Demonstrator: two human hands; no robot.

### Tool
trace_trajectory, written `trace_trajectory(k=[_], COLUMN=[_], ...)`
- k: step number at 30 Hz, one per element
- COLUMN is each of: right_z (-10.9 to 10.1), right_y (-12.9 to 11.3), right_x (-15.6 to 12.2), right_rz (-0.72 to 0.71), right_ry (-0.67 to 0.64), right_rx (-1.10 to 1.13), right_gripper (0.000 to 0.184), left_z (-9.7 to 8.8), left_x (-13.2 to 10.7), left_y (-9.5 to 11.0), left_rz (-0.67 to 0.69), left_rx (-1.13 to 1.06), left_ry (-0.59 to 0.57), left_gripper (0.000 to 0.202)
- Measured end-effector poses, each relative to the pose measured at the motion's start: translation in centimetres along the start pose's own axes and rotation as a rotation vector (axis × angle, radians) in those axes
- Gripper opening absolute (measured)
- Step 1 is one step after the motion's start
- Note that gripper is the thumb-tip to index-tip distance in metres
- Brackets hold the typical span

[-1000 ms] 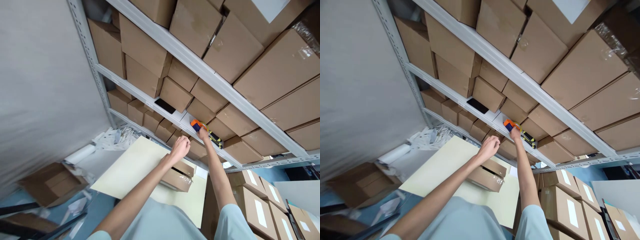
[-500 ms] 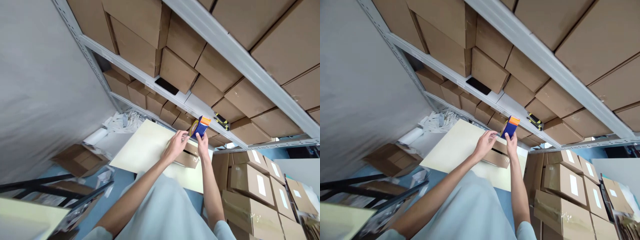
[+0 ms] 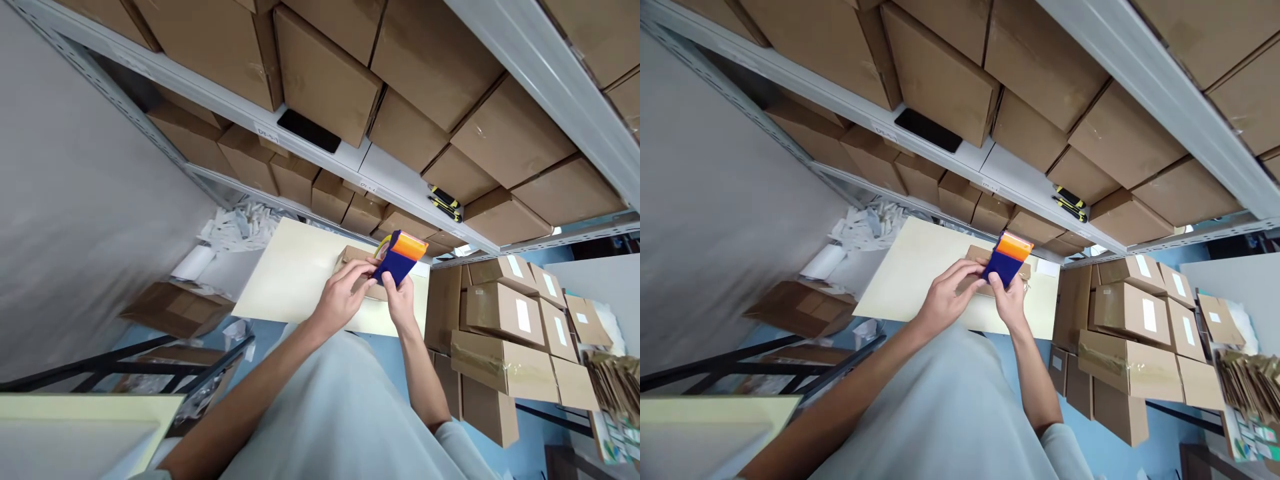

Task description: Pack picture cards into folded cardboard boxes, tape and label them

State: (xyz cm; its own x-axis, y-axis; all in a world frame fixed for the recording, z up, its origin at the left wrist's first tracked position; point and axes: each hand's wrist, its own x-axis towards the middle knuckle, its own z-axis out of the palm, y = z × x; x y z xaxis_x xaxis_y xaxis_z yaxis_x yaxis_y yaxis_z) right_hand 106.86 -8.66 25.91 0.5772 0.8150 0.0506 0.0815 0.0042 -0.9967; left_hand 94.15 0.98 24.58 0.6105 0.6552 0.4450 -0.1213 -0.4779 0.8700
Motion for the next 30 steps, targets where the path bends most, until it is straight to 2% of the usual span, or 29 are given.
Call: trace_trajectory(k=[5,11,16,20,24,30], right_z=[0.9,0.7,0.6,0.5,0.5,0.3], right_y=[0.2,-1.0,-1.9,-2.7,-3.2,-3.7], right_x=[-1.2,-2.4,-3.0,-3.4,-4.0,-4.8], right_rz=[-0.036,-0.126,-0.220,-0.360,-0.446,-0.501], right_ry=[0.003,-0.146,-0.212,-0.224,-0.256,-0.335], right_rx=[-0.161,-0.367,-0.588,-0.754,-0.866,-0.932], right_gripper=[0.062,0.050,0.040,0.023,0.014,0.011], left_z=[-3.3,-9.0,-12.1,-13.5,-14.0,-13.6], left_x=[-1.0,1.8,3.8,3.8,3.5,2.7], left_y=[1.2,3.7,5.1,5.2,4.6,3.3], left_rz=[0.005,0.038,0.136,0.164,0.191,0.233], left_rx=[-0.016,0.013,0.063,0.049,0.025,-0.033], left_ry=[-0.034,0.078,-0.057,-0.157,-0.239,-0.238], left_gripper=[0.013,0.036,0.026,0.018,0.013,0.011])
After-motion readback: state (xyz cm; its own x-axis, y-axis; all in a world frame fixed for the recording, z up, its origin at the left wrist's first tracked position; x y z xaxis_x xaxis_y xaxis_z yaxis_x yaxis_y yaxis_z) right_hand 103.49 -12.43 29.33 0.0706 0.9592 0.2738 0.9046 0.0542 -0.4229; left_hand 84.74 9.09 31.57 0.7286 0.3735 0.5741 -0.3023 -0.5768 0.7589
